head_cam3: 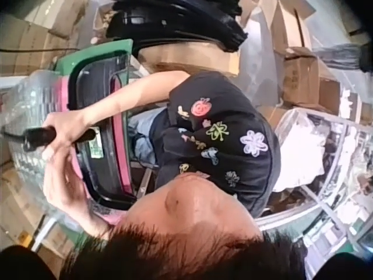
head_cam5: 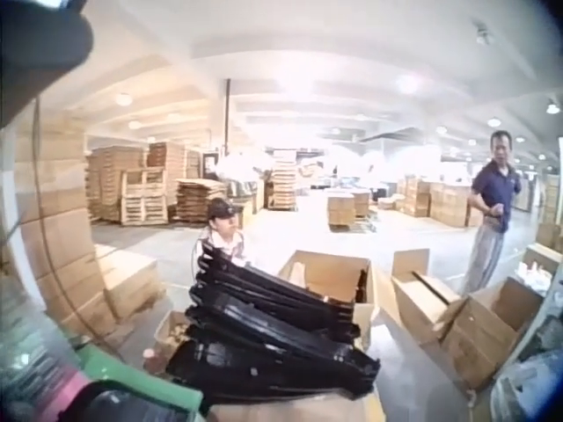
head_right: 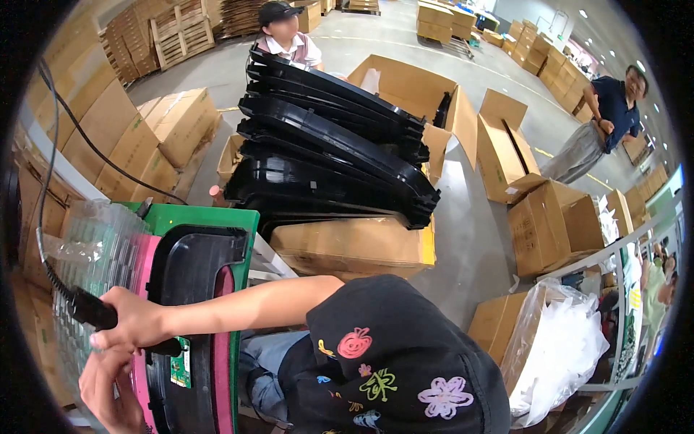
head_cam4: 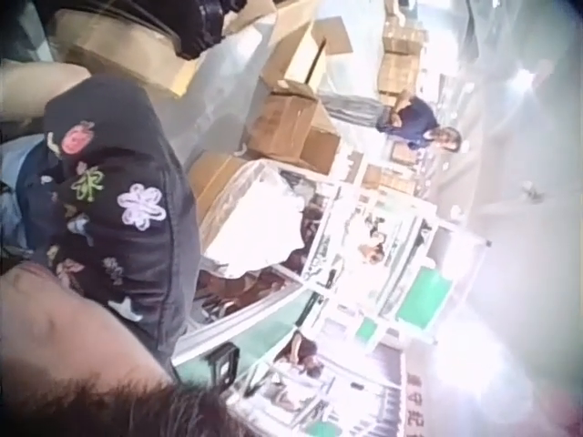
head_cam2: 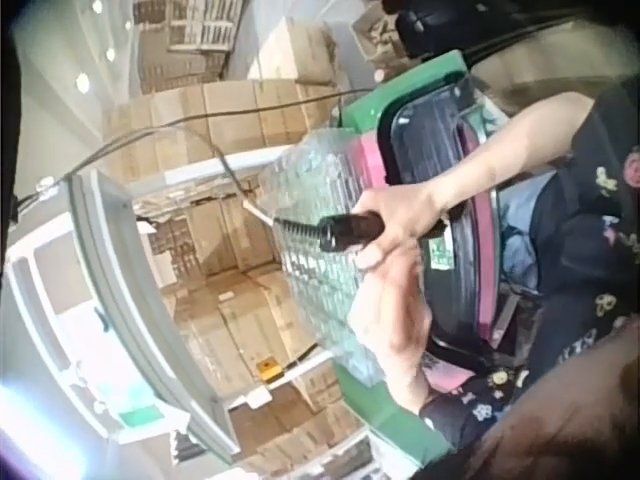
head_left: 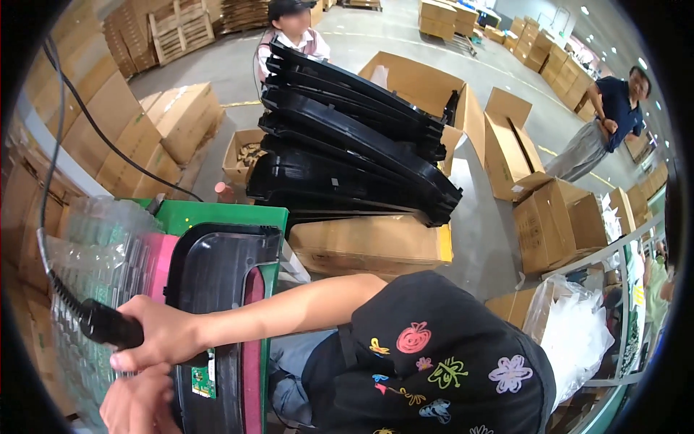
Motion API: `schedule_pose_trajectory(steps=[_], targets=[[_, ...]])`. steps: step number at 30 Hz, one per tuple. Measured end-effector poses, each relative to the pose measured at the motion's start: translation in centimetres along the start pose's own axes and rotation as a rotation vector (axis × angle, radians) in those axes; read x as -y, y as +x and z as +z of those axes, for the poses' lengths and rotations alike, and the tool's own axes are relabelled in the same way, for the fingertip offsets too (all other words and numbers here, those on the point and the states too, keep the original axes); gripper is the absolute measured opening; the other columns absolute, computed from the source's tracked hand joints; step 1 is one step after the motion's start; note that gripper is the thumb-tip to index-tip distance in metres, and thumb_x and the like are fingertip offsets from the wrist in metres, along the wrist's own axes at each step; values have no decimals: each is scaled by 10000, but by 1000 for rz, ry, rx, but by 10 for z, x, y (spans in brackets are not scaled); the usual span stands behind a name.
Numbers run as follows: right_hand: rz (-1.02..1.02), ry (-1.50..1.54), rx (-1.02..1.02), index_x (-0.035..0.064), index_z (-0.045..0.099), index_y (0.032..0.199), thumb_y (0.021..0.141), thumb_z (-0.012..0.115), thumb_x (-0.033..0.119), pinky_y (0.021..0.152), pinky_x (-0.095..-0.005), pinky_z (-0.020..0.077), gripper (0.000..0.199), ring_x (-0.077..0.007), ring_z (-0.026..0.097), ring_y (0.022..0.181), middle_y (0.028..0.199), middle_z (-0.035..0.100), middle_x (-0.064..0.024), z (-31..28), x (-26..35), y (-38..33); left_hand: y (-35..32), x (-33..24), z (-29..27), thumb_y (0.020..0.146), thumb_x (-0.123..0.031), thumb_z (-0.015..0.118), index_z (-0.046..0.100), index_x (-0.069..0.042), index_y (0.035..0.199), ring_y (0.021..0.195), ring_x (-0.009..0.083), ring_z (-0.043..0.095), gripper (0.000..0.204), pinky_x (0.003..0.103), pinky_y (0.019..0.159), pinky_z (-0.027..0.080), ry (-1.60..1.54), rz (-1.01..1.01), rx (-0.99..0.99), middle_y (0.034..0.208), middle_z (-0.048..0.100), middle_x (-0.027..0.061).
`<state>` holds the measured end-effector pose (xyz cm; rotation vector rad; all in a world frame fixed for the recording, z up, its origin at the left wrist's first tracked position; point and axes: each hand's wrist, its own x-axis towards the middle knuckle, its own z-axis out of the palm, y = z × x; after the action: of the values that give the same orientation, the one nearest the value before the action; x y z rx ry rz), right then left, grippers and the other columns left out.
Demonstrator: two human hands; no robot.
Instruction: The recorder is seen installing circuit boards into plastic housings using an electric screwdriver.
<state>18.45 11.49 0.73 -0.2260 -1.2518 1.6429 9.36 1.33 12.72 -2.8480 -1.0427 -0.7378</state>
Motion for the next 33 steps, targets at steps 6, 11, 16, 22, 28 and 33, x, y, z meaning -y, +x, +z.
schedule_pose_trajectory(steps=[6, 11, 16, 22, 28, 33], targets=[[-140, -213, -80, 28, 472, 650, 727, 734, 234, 509, -314, 331, 342, -80, 408, 581, 592, 397, 39, -6, 22, -11, 55, -43, 13, 762, 36, 689, 669, -27, 906, 808, 301, 651, 158, 342, 694, 513, -76, 293, 158, 1064, 675, 113], [-187, -148, -177, -17, 552, 998, 720, 786, 246, 634, -325, 488, 448, -208, 645, 740, 820, 608, -109, 11, -7, 3, 66, -54, 38, 808, -35, 606, 604, -12, 1009, 1035, 343, 600, 203, 383, 840, 497, -146, 480, 563, 1282, 568, 179], [-233, -113, -35, -9, 487, 765, 768, 713, 181, 321, -289, 378, 296, -130, 491, 344, 517, 478, -44, -12, 6, 8, 47, -32, 51, 768, 70, 639, 632, 11, 977, 944, 332, 636, 218, 359, 804, 502, -437, 455, 469, 1087, 644, 178], [-258, 61, -127, -17, 280, 1134, 859, 663, 266, 359, -285, 409, 551, -161, 484, 359, 627, 473, -78, -24, 16, 9, -16, 18, 27, 872, 47, 627, 660, 26, 941, 664, 94, 542, 80, 205, 606, 424, -496, -150, 352, 822, 656, 56], [-365, 232, -13, 38, 338, 967, 876, 626, 352, 323, -293, 377, 435, -164, 459, 342, 634, 466, -75, -3, 49, 4, -70, 74, 58, 890, -31, 681, 682, 13, 970, 698, 87, 555, 92, 211, 628, 447, -605, -628, 286, 839, 657, 27], [-426, 306, -95, 51, 412, 896, 877, 633, 270, 326, -269, 373, 312, -137, 466, 360, 671, 481, -43, 29, 33, 2, -88, 68, 60, 916, -18, 638, 679, 32, 980, 672, 87, 552, 92, 206, 596, 437, -594, -646, 114, 827, 638, 15]])
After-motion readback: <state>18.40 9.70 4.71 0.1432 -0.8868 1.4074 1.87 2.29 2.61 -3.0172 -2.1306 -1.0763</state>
